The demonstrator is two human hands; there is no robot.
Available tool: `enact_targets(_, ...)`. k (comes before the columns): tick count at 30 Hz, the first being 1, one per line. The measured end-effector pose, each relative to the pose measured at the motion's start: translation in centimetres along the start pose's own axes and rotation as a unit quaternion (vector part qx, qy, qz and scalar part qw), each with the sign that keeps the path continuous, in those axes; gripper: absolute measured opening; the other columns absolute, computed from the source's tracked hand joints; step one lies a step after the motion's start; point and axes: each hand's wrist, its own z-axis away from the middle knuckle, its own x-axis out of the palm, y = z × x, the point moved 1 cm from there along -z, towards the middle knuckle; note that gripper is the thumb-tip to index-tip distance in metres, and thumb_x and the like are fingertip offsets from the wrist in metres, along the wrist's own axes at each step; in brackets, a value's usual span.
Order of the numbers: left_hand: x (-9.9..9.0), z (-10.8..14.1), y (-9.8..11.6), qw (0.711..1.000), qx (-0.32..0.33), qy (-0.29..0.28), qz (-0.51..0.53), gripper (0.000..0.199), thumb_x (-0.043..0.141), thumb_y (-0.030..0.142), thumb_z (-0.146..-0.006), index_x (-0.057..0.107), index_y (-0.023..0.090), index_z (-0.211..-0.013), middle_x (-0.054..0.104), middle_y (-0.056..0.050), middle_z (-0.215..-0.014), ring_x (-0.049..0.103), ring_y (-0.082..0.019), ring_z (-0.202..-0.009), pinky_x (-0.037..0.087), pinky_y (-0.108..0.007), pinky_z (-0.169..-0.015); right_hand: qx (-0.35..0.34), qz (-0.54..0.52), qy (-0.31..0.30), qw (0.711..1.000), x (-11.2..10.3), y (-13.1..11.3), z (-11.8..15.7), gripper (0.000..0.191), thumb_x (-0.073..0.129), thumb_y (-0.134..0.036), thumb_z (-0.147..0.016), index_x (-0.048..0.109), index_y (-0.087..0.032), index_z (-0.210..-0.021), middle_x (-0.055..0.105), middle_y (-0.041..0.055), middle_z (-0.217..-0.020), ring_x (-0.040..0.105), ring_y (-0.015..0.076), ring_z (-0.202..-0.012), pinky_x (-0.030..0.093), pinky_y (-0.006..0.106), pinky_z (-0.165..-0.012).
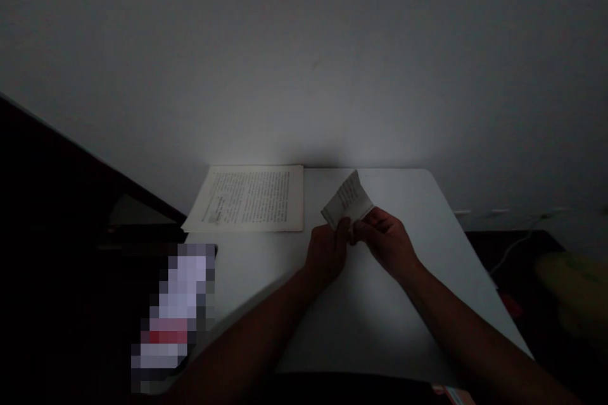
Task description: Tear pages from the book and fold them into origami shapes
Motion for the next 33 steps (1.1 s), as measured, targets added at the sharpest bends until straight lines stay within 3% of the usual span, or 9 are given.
enact_targets(2, 0.0, 0.0, 0.2, 1.0, 0.007, -0.008, -0.006, 0.055, 0.024, 0.044, -0.094, 0.055, 0.015, -0.06, 0.057, -0.004, -0.053, 0.055, -0.012, -0.052, 0.038, -0.023, -0.054, 0.014, 0.006, -0.015, 1.0, 0.1, 0.4, 0.1, 0.015, 0.075, -0.026, -0.068, 0.067, -0.017, -0.077, 0.066, 0.0004, -0.063, 0.06, 0.0145, -0.054, 0.05, 0.031, -0.057)
enact_targets(5, 0.1, -0.1, 0.4, 1.0, 0.013, -0.012, -0.02, 0.054, 0.024, 0.044, -0.094, 0.056, 0.015, -0.061, 0.058, -0.004, -0.054, 0.055, -0.013, -0.053, 0.039, -0.023, -0.054, -0.004, 0.031, 0.033, 0.999, -0.2, 0.5, 0.1, 0.014, 0.076, -0.027, -0.067, 0.067, -0.016, -0.068, 0.065, 0.0008, -0.057, 0.06, 0.0147, -0.053, 0.049, 0.03, -0.056)
enact_targets(11, 0.2, -0.2, 0.2, 0.999, -0.007, -0.019, -0.025, 0.057, 0.022, 0.05, -0.093, 0.052, 0.017, -0.057, 0.05, -0.002, -0.047, 0.051, -0.014, -0.048, 0.036, -0.025, -0.049, -0.033, 0.039, 0.149, 0.987, -1.3, -0.2, -0.3, 0.019, 0.073, -0.029, -0.07, 0.069, -0.016, -0.084, 0.066, 0.0006, -0.063, 0.06, 0.0131, -0.05, 0.047, 0.028, -0.051)
enact_targets(18, -0.3, 0.0, 0.2, 1.0, -0.021, -0.016, 0.001, 0.055, 0.026, 0.049, -0.092, 0.052, 0.016, -0.057, 0.048, -0.001, -0.045, 0.049, -0.013, -0.047, 0.034, -0.024, -0.047, -0.028, 0.04, 0.102, 0.994, -1.2, -0.2, -0.6, 0.024, 0.075, -0.031, -0.068, 0.067, -0.018, -0.086, 0.066, -0.0009, -0.063, 0.061, 0.0138, -0.053, 0.049, 0.029, -0.057)
enact_targets(22, -0.1, 0.0, 0.1, 0.999, 0.013, -0.046, -0.014, 0.052, 0.026, 0.046, -0.093, 0.055, 0.016, -0.061, 0.051, -0.001, -0.049, 0.05, -0.012, -0.049, 0.036, -0.023, -0.05, -0.014, 0.083, 0.05, 0.995, -0.8, -0.2, -0.4, 0.026, 0.076, -0.032, -0.067, 0.066, -0.018, -0.086, 0.067, -0.0005, -0.061, 0.06, 0.0138, -0.052, 0.047, 0.027, -0.054)
enact_targets(28, 0.3, -0.3, -0.2, 0.998, 0.032, -0.044, -0.038, 0.053, 0.023, 0.047, -0.094, 0.053, 0.015, -0.064, 0.05, 0.0, -0.051, 0.047, -0.012, -0.048, 0.035, -0.024, -0.051, -0.087, 0.184, 0.193, 0.96, -1.4, -1.1, -0.5, 0.022, 0.077, -0.032, -0.065, 0.067, -0.018, -0.077, 0.067, 0.0004, -0.061, 0.061, 0.0138, -0.052, 0.046, 0.026, -0.051)
enact_targets(33, 0.2, -0.3, -0.2, 0.999, 0.005, -0.043, -0.018, 0.051, 0.026, 0.046, -0.094, 0.052, 0.015, -0.062, 0.052, -0.001, -0.051, 0.05, -0.012, -0.049, 0.035, -0.023, -0.05, -0.099, 0.201, 0.195, 0.955, -1.6, -1.5, -0.6, 0.021, 0.074, -0.034, -0.068, 0.068, -0.018, -0.08, 0.067, 0.0013, -0.065, 0.062, 0.0141, -0.056, 0.048, 0.028, -0.056)
